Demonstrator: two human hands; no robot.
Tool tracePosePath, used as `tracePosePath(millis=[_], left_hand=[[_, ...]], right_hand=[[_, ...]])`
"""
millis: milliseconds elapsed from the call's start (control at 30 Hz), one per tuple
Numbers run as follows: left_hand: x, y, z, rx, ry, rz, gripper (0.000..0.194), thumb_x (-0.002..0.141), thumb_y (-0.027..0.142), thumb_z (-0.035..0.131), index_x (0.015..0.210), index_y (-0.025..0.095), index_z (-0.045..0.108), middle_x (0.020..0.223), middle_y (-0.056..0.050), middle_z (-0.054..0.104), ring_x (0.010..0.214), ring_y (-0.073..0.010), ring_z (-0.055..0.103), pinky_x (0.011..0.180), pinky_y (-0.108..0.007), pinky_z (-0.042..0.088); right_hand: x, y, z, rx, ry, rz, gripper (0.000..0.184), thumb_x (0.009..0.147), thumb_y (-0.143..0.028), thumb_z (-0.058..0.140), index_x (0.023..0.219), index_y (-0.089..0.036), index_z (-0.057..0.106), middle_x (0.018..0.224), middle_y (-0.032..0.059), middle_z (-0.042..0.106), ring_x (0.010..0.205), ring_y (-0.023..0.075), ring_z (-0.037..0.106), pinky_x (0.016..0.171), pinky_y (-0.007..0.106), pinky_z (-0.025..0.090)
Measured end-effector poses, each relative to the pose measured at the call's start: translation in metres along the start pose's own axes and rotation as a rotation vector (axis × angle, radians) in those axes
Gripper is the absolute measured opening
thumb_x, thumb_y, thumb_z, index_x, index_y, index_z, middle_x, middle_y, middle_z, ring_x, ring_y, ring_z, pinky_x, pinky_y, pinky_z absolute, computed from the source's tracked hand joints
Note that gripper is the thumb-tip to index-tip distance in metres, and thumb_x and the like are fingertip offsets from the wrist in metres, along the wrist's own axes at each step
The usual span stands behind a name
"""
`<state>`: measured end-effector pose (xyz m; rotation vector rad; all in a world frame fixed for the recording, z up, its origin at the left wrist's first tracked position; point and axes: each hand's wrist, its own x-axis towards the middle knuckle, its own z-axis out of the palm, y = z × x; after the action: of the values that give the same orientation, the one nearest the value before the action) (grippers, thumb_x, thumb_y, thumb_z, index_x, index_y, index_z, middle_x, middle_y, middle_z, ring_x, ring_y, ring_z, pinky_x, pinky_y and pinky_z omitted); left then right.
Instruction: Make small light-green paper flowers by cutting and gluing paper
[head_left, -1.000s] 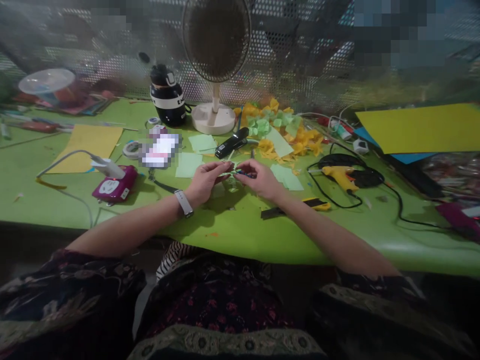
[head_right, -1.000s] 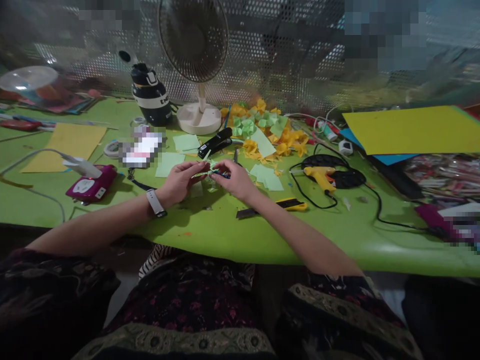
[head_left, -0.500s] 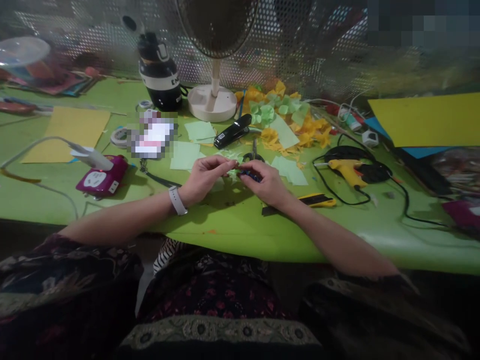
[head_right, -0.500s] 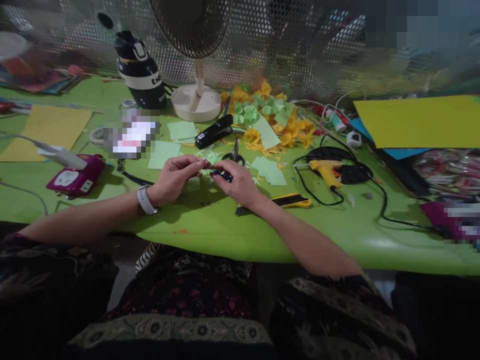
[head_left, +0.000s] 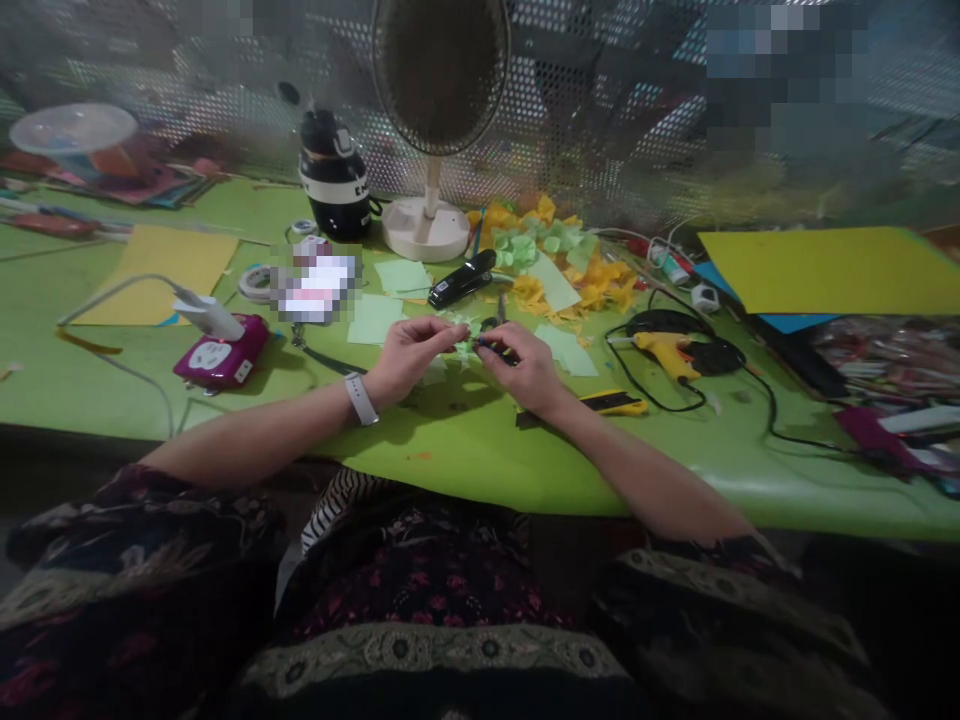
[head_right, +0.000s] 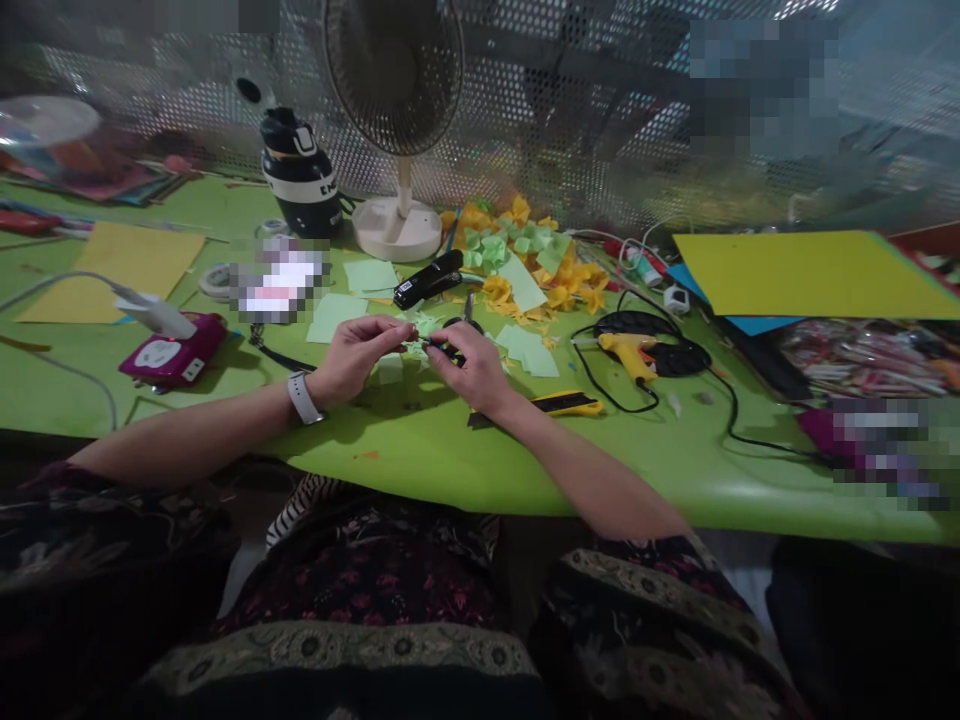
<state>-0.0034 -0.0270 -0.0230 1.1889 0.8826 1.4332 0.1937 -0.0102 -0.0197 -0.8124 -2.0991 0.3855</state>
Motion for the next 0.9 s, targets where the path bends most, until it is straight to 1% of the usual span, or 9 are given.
tracePosePath(millis=[200, 367, 633, 900], left_hand=[[-0.001, -0.0005, 0.0006, -0.029, -0.018, -0.072, 0.032, 0.065, 0.046, 0.089, 0.081, 0.02, 0.08, 0.087, -0.004, 0.078, 0.077, -0.0137, 0.069, 0.077, -0.029, 0.057], [-0.0004, -0.0022, 0.0004, -0.024, -0.027, -0.089, 0.031, 0.066, 0.044, 0.088, 0.083, 0.019, 0.08, 0.089, -0.005, 0.078, 0.079, -0.0144, 0.071, 0.082, -0.033, 0.058], [-0.0013, 0.0003, 0.0013, -0.045, -0.019, -0.12, 0.034, 0.063, 0.045, 0.089, 0.082, 0.018, 0.08, 0.091, -0.006, 0.079, 0.083, -0.0169, 0.072, 0.084, -0.035, 0.059], [-0.0016, -0.0002, 0.001, -0.073, -0.022, -0.108, 0.032, 0.065, 0.044, 0.089, 0.082, 0.019, 0.08, 0.091, -0.006, 0.079, 0.084, -0.0167, 0.073, 0.085, -0.034, 0.06]], right_hand=[[0.0011, 0.0035, -0.0007, -0.006, 0.019, 0.024, 0.017, 0.094, -0.033, 0.061, 0.093, -0.019, 0.07, 0.088, 0.007, 0.071, 0.078, 0.0193, 0.063, 0.072, 0.034, 0.052], [0.0011, 0.0029, -0.0011, -0.021, -0.004, 0.053, 0.02, 0.094, -0.036, 0.06, 0.094, -0.02, 0.071, 0.089, 0.0074, 0.073, 0.078, 0.0199, 0.063, 0.073, 0.035, 0.052], [0.0015, 0.0018, -0.0002, -0.003, -0.008, 0.059, 0.018, 0.092, -0.033, 0.061, 0.093, -0.019, 0.071, 0.091, 0.0078, 0.074, 0.079, 0.0203, 0.065, 0.074, 0.035, 0.053], [-0.0002, 0.0015, 0.0018, 0.009, 0.002, 0.032, 0.018, 0.092, -0.033, 0.06, 0.095, -0.019, 0.071, 0.09, 0.0072, 0.073, 0.08, 0.0198, 0.065, 0.074, 0.034, 0.052]])
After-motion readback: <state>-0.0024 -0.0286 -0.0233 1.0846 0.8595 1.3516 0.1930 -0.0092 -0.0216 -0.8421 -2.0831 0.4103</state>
